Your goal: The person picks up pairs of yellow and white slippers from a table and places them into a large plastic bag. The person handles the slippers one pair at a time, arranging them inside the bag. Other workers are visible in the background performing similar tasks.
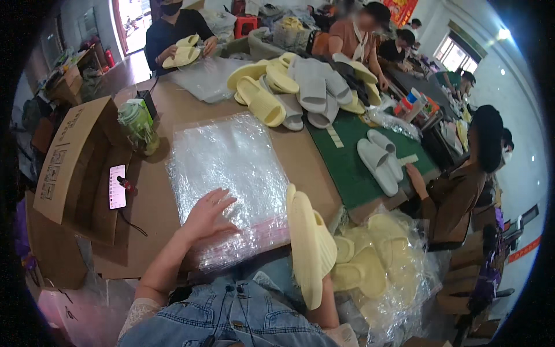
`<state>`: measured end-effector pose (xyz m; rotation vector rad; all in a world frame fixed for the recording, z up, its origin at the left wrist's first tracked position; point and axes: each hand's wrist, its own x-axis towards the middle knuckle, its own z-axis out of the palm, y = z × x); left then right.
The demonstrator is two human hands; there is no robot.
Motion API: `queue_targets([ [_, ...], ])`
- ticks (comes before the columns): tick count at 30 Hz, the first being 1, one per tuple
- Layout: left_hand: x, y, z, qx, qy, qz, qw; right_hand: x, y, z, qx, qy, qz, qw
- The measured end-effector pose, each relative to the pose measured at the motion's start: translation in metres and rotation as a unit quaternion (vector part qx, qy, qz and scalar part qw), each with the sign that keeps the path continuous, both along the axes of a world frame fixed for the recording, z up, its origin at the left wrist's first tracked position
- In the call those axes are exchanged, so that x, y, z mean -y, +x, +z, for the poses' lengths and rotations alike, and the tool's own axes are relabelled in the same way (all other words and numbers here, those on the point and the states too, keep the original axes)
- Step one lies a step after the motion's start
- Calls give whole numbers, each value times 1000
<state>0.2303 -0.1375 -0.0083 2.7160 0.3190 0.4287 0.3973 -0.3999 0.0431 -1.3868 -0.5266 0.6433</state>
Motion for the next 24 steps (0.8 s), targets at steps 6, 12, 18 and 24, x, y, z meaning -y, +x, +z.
queue_targets([
  [6, 5, 6, -21, -15, -20, 1, 1000, -19, 4, -2, 16, -9, 23, 1000],
  [12, 6, 2, 4, -95, 2, 4, 995, 20, -18, -1, 4, -39, 3, 999],
  [18, 13, -7, -5, -125, 18, 15, 992, 19, -25, -4, 5, -54, 3, 999],
  [24, 32, -7, -7, -57, 19, 40, 997, 13, -22, 1, 19, -65, 6, 998],
])
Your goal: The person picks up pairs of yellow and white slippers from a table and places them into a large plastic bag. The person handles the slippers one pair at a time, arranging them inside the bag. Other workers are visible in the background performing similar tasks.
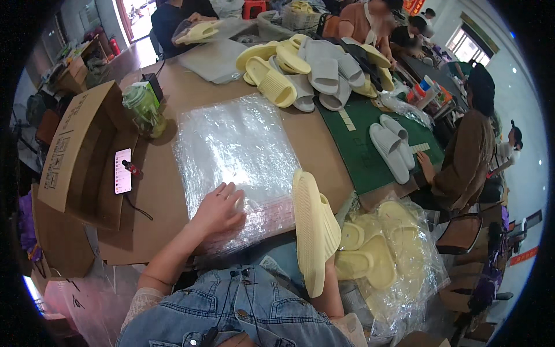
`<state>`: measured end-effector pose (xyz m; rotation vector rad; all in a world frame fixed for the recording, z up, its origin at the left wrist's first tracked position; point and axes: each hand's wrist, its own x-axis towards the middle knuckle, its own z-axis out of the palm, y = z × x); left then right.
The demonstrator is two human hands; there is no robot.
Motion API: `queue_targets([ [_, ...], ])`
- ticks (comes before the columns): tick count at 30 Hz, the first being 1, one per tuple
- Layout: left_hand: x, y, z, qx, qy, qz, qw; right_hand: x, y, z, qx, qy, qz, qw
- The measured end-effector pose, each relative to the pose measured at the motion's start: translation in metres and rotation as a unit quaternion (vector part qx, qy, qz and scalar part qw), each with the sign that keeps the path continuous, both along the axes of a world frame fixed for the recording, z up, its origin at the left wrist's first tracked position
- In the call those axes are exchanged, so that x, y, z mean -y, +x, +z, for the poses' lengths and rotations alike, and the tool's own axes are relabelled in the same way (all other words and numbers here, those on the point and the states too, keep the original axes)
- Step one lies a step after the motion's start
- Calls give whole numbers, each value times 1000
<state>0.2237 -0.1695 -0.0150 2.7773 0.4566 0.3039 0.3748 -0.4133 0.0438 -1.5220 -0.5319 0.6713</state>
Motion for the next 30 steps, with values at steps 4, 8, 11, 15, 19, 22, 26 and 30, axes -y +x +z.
queue_targets([
  [4, -5, 1, 12, 27, -96, 45, 994, 3, 0, 2, 2, -3, 3, 1000],
  [8, -15, 2, -1, 101, -172, 87, 976, 5, -2, 4, 5, -12, 3, 1000],
  [11, -21, 5, -7, 141, -278, 161, 937, 2, 0, 9, 9, -22, 10, 1000],
  [15, -21, 16, 8, 150, -309, 171, 923, 5, 0, 9, -9, -21, 16, 1000],
  [19, -13, 31, 12, 126, -274, 110, 947, -5, 0, 14, -84, 1, 53, 995],
  [22, -4, 40, 10, 136, -344, 92, 924, -10, -2, -1, -155, 60, 133, 977],
  [26, -14, 36, -12, 135, -394, 89, 905, -32, 6, -19, 103, 22, 145, 984],
  [30, -14, 35, 20, 125, -403, 84, 903, -23, 8, -22, 305, -219, 91, 922],
])
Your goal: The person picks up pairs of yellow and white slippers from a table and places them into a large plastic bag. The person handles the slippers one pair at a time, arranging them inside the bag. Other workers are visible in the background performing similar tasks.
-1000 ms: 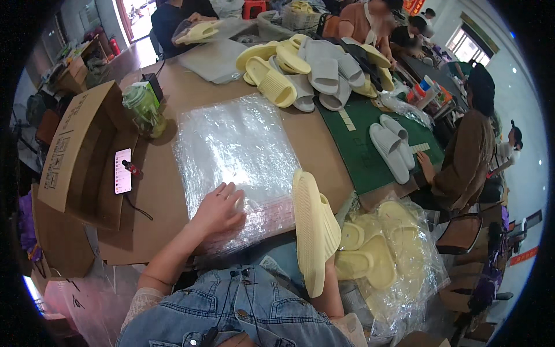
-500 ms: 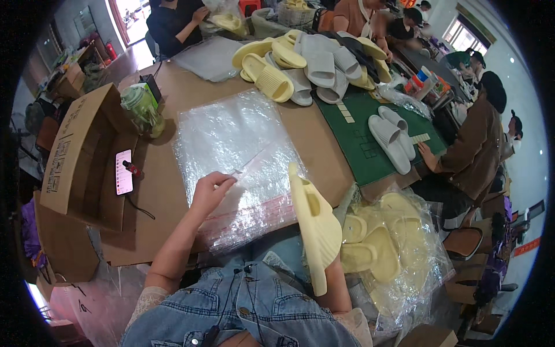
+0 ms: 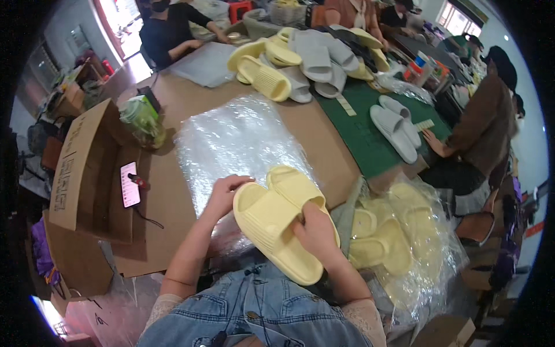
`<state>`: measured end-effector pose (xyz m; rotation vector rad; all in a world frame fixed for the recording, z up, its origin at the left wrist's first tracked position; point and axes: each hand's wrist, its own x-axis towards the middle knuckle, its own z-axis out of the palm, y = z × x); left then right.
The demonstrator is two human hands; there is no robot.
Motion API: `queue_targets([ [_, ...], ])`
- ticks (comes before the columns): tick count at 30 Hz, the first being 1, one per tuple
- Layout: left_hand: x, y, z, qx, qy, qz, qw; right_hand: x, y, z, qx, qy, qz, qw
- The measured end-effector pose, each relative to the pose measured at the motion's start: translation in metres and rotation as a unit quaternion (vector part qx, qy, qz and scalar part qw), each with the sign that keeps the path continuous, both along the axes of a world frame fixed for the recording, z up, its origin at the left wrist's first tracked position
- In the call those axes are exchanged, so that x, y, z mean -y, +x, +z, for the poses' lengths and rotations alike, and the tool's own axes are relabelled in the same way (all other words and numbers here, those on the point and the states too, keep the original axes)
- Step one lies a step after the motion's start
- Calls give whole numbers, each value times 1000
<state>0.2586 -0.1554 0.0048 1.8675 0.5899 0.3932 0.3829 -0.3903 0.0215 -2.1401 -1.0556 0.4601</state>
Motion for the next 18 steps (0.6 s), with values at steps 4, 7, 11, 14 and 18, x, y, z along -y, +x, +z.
queue_targets([
  [4, 4, 1, 12, 8, 45, -1, 999, 4, -7, 3, 142, -8, 3, 990],
  [7, 2, -2, 16, 28, 27, 12, 999, 3, 0, 12, 171, -10, 7, 985],
  [11, 15, 4, 37, 13, 103, -25, 994, 4, -1, 17, 215, -41, 71, 973],
  [14, 29, 10, 41, 23, 207, -38, 977, -3, -12, 19, 228, -42, 122, 965],
  [18, 36, 6, 49, 26, 215, -29, 976, -12, -10, 5, 204, -47, 94, 973],
])
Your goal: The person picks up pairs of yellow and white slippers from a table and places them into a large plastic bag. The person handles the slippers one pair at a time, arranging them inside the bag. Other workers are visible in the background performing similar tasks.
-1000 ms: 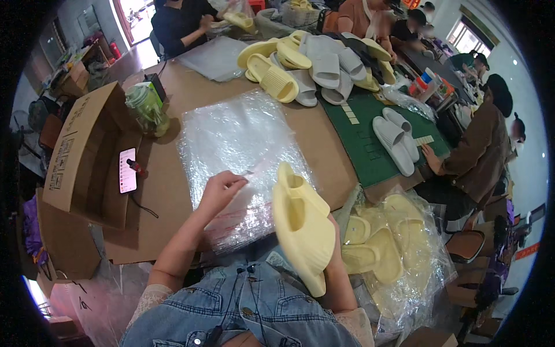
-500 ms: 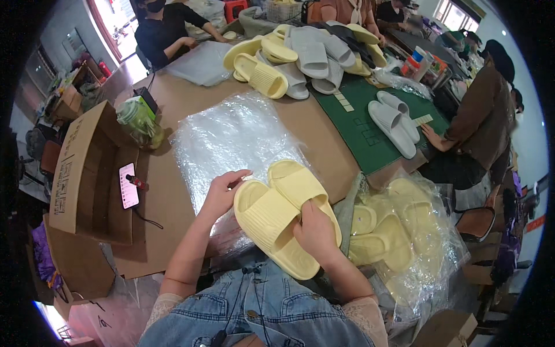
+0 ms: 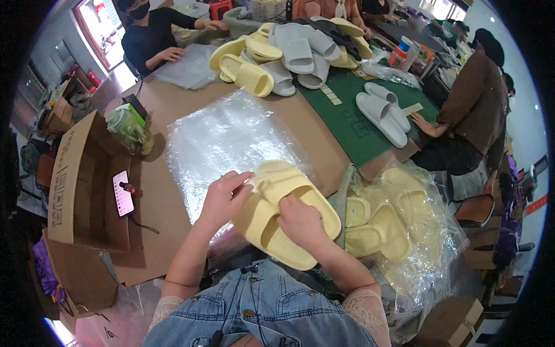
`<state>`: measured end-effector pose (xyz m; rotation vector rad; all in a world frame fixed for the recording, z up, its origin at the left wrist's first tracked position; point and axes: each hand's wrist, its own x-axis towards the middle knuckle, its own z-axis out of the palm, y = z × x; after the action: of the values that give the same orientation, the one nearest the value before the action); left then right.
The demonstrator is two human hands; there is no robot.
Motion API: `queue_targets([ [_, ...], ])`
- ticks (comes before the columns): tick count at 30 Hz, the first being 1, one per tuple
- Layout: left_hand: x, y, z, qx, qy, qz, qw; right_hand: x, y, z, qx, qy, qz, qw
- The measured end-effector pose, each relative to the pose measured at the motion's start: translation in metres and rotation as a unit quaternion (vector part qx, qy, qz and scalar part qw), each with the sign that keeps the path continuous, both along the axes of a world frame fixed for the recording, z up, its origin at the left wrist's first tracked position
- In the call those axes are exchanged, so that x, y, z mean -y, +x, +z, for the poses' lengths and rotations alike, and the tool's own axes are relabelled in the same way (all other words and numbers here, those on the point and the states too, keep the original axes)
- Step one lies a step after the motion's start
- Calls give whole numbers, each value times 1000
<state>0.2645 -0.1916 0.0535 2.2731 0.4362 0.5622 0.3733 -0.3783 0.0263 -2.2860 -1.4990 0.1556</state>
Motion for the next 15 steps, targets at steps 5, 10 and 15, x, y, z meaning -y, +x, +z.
queue_targets([
  [5, 4, -6, 2, 20, 52, -3, 998, -1, 8, -2, -54, 45, -71, 995],
  [10, 19, -6, 10, 39, 71, -27, 996, -20, 4, -10, -90, 46, -99, 990],
  [15, 44, -6, 22, 57, 47, -97, 993, -40, 9, -31, -155, 112, -83, 978],
])
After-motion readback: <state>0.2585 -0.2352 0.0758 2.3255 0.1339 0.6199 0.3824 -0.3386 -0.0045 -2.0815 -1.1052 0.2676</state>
